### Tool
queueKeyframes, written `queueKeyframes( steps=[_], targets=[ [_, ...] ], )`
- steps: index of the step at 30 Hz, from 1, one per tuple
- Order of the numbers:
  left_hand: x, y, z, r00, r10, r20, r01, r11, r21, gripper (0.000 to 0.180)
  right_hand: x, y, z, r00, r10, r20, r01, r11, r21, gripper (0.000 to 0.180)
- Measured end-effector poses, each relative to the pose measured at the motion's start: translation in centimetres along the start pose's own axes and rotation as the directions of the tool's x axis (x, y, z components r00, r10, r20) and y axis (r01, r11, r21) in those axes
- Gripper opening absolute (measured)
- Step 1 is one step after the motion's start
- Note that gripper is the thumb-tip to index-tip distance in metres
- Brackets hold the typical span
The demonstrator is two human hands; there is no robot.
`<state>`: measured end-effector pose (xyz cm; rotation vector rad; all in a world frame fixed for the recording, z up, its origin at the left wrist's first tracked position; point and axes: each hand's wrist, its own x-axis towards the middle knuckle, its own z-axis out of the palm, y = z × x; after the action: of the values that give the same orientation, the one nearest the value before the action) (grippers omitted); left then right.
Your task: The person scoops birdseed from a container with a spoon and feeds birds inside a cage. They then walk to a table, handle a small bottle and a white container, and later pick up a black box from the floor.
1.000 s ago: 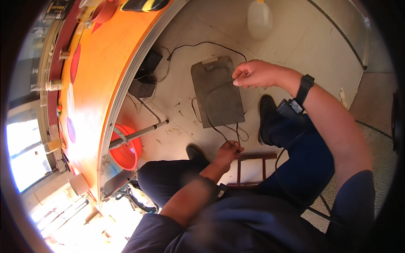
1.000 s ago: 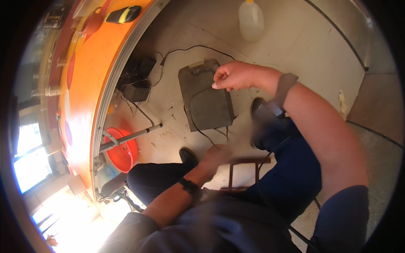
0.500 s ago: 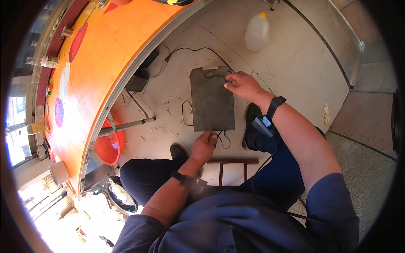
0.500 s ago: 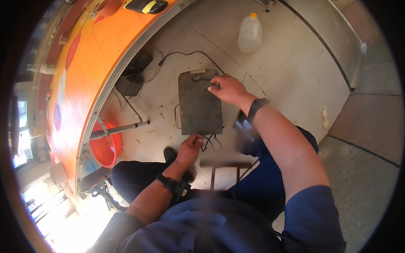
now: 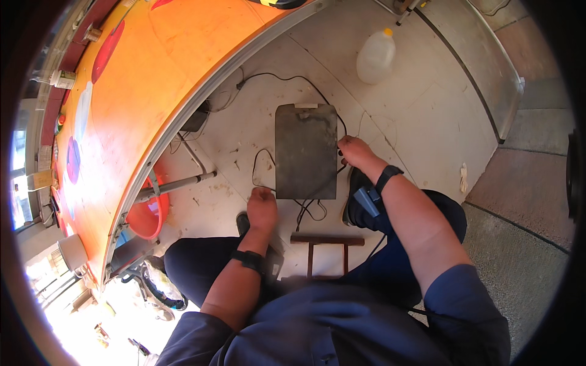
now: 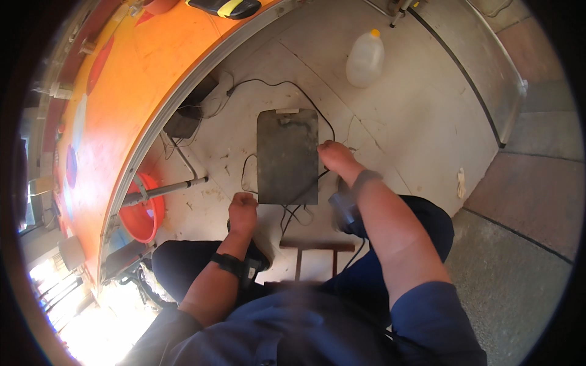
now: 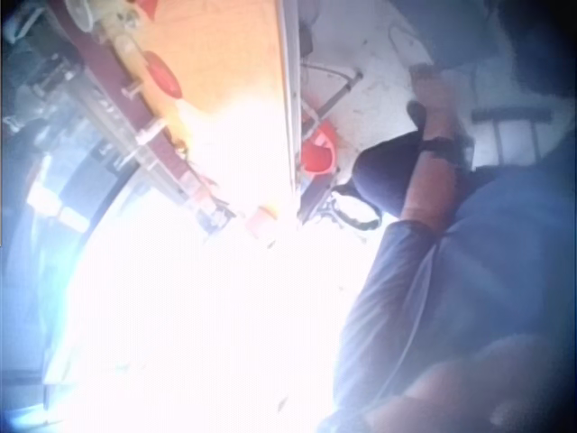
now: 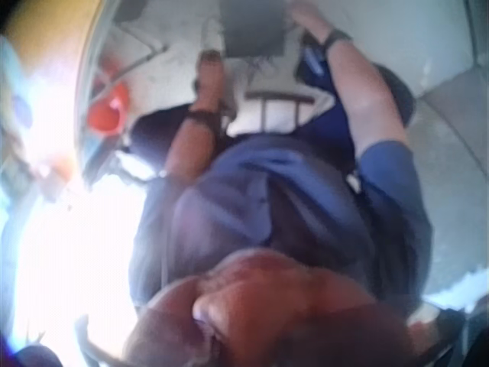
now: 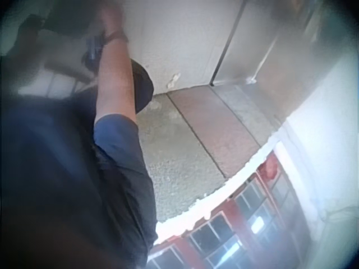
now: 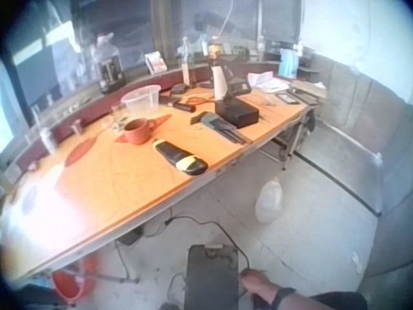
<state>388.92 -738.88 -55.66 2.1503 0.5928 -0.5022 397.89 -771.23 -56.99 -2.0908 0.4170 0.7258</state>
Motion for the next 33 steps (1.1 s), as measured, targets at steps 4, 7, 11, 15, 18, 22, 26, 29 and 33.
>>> queueKeyframes(
  steps=[4,7,11,15,18,22,26,29,33],
  targets=[
    [2.7,1.7,0.6,0.999,0.032,-0.013,-0.033,0.997,-0.062,0.042,1.2,0.9,2.2,0.953,0.304,0.000,-0.268,0.842,0.467,0.066],
    [5.0,3.9,1.3,0.981,-0.060,0.185,0.100,0.972,-0.212,0.059,1.2,0.2,3.2,0.955,0.280,0.095,-0.269,0.691,0.670,0.076],
    [8.0,7.0,1.7,0.903,-0.013,0.429,0.171,0.928,-0.332,0.074,1.2,-1.8,3.4,0.936,0.230,0.267,-0.345,0.436,0.831,0.077],
    [9.9,9.4,2.7,0.842,0.020,0.539,0.235,0.886,-0.400,0.079,1.1,-3.1,3.0,0.921,0.151,0.358,-0.382,0.173,0.908,0.075],
    [9.5,9.6,2.9,0.821,-0.001,0.571,0.333,0.813,-0.478,0.079,0.9,-3.5,3.3,0.919,0.094,0.382,-0.389,0.078,0.918,0.074],
    [6.5,9.2,1.2,0.843,-0.024,0.537,0.348,0.786,-0.510,0.078,-0.5,-4.3,3.4,0.907,0.160,0.389,-0.412,0.146,0.899,0.075],
    [0.9,10.7,-2.0,0.869,-0.013,0.494,0.297,0.813,-0.501,0.075,-5.4,-5.6,1.9,0.920,0.103,0.378,-0.391,0.168,0.905,0.075],
    [-4.0,12.7,-4.9,0.874,0.005,0.486,0.291,0.796,-0.531,0.075,-10.8,-7.1,0.4,0.906,0.169,0.388,-0.414,0.169,0.894,0.076],
    [-11.3,15.4,-9.4,0.881,0.038,0.472,0.261,0.793,-0.551,0.077,-17.7,-9.9,-2.1,0.864,0.275,0.423,-0.479,0.188,0.857,0.077]
  ],
)
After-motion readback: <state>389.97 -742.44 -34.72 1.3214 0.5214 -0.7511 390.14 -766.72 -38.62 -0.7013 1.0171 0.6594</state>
